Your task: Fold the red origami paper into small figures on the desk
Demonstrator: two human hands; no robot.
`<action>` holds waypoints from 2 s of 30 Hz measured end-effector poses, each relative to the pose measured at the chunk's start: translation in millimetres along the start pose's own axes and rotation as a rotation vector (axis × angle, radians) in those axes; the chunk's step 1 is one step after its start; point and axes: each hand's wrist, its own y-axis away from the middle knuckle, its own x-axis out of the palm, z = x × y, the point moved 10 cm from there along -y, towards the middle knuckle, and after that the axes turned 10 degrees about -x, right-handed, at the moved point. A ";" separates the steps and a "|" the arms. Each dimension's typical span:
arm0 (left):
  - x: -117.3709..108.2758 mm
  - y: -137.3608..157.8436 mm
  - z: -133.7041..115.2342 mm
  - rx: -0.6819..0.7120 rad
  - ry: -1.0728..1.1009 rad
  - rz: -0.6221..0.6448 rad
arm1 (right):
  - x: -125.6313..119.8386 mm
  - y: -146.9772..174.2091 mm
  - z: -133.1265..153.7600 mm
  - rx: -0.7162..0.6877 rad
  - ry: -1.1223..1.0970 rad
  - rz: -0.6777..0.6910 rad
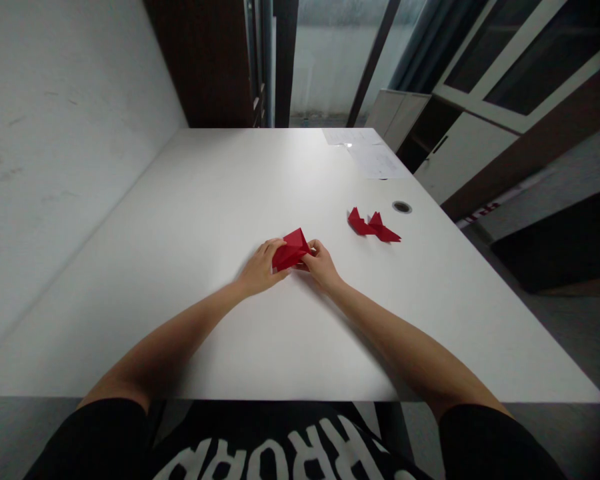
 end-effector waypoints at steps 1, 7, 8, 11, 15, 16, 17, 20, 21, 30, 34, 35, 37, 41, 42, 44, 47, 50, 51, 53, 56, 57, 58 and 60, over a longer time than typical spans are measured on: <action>-0.3 -0.6 3.0 -0.019 0.017 -0.003 | 3.4 2.2 -1.8 0.032 -0.014 0.022; -8.0 -1.7 17.9 -0.098 0.169 -0.065 | 7.6 6.1 -1.6 0.085 -0.005 0.066; -9.6 -1.8 18.8 -0.096 0.173 -0.075 | 7.6 6.2 -2.0 0.096 0.017 0.077; -14.1 -3.4 20.5 -0.085 0.160 -0.097 | 8.2 6.2 -2.2 0.119 0.116 0.137; -20.3 -6.0 27.0 -0.121 0.176 -0.132 | -2.9 1.0 5.8 0.051 0.274 0.123; -21.3 -6.4 28.9 -0.138 0.186 -0.139 | -7.3 -0.8 9.3 0.016 0.312 0.101; -22.1 -6.6 30.6 -0.154 0.196 -0.144 | -11.1 -2.5 13.1 -0.022 0.347 0.082; -23.7 -6.6 33.3 -0.192 0.236 -0.156 | -17.7 -5.9 25.2 -0.143 0.460 0.056; -24.3 -6.5 33.7 -0.200 0.252 -0.162 | -18.0 -6.4 28.7 -0.179 0.502 0.060; -26.4 -6.0 46.4 -0.241 0.281 -0.212 | -11.2 -12.1 33.5 -0.287 0.507 0.142; -27.6 -6.3 46.9 -0.218 0.221 -0.220 | -10.4 -13.1 32.1 -0.279 0.457 0.145; -27.6 -6.6 46.2 -0.212 0.210 -0.215 | -9.8 -12.2 36.7 -0.322 0.508 0.142; -27.5 -7.3 44.2 -0.198 0.187 -0.203 | -7.8 -8.7 48.8 -0.431 0.618 0.135; -27.6 -8.5 38.8 -0.147 0.115 -0.174 | 4.6 0.8 65.8 -0.619 0.777 0.217; -27.2 -8.7 37.1 -0.126 0.085 -0.162 | 10.3 4.0 68.4 -0.678 0.829 0.265; -25.5 -8.9 33.0 -0.069 -0.003 -0.137 | 23.7 11.5 68.8 -0.794 0.945 0.395; -18.0 -8.6 26.2 0.049 -0.182 -0.068 | 38.4 20.3 56.5 -0.882 1.090 0.604; -4.5 -7.0 24.2 0.151 -0.340 0.049 | 41.9 22.9 43.6 -0.891 1.197 0.706; -1.9 -6.6 25.0 0.166 -0.372 0.073 | 41.8 22.8 40.9 -0.887 1.219 0.718; -1.2 -6.6 26.9 0.169 -0.407 0.089 | 41.5 22.6 38.0 -0.880 1.243 0.729; -5.0 -7.4 28.7 0.137 -0.457 0.077 | 41.5 21.8 37.1 -0.874 1.263 0.732; -6.1 -7.6 29.0 0.122 -0.484 0.074 | 41.6 21.5 37.3 -0.873 1.268 0.732; -7.2 -7.8 29.3 0.109 -0.512 0.071 | 41.7 21.3 37.5 -0.869 1.269 0.732; -8.5 -8.1 29.2 0.091 -0.564 0.065 | 41.8 21.0 38.5 -0.860 1.261 0.729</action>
